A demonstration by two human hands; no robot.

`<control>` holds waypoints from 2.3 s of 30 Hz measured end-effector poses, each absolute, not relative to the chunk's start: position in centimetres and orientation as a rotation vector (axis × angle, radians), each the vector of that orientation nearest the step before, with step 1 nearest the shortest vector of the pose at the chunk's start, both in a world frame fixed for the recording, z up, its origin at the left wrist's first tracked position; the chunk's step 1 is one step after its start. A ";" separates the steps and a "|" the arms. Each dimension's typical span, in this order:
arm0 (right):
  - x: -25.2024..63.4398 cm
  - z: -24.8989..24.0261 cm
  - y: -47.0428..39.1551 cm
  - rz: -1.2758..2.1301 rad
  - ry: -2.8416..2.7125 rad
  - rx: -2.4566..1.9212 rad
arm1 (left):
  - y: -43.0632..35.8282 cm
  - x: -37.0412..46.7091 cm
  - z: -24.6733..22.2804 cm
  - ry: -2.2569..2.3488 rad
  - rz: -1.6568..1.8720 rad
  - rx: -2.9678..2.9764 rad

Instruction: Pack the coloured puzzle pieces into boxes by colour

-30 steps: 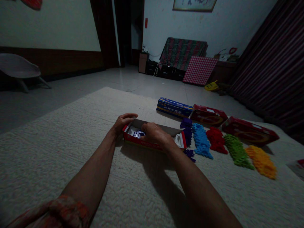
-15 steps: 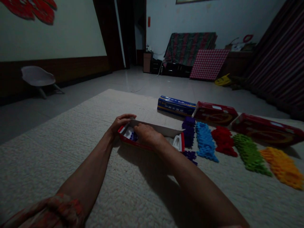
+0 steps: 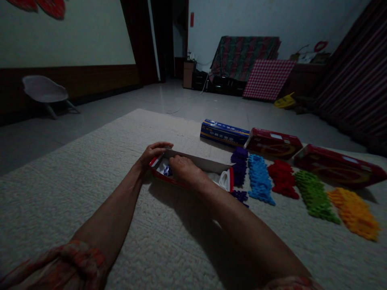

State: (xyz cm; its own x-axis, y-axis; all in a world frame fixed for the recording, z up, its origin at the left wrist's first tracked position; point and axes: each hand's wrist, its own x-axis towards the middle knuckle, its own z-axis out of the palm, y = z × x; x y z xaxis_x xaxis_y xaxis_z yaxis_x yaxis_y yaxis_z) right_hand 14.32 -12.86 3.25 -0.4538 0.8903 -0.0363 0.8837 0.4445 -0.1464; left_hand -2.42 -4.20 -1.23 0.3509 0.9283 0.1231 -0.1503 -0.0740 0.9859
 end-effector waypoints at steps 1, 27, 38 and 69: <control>14.3 3.2 -12.8 0.220 -2.628 -1.604 | -4.2 -2.4 -1.2 0.795 1.059 1.330; 19.0 8.9 -16.9 -0.019 -2.219 -1.545 | -4.4 -2.3 -1.1 0.798 1.040 1.292; 27.1 7.6 -19.6 0.134 -1.955 -1.707 | -5.2 -2.2 -0.6 0.910 1.022 1.261; 27.1 3.8 -16.6 -0.047 -1.863 -1.808 | -1.0 -0.6 0.4 0.900 1.010 1.312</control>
State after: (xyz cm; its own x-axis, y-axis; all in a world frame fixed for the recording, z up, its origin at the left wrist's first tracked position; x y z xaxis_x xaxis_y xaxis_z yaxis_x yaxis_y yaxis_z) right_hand 27.08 -16.56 3.75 0.0443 0.9177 0.3949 0.9362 0.0998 -0.3369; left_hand -0.60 -1.00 0.40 0.3257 0.9449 0.0336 -0.0748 -0.0097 0.9972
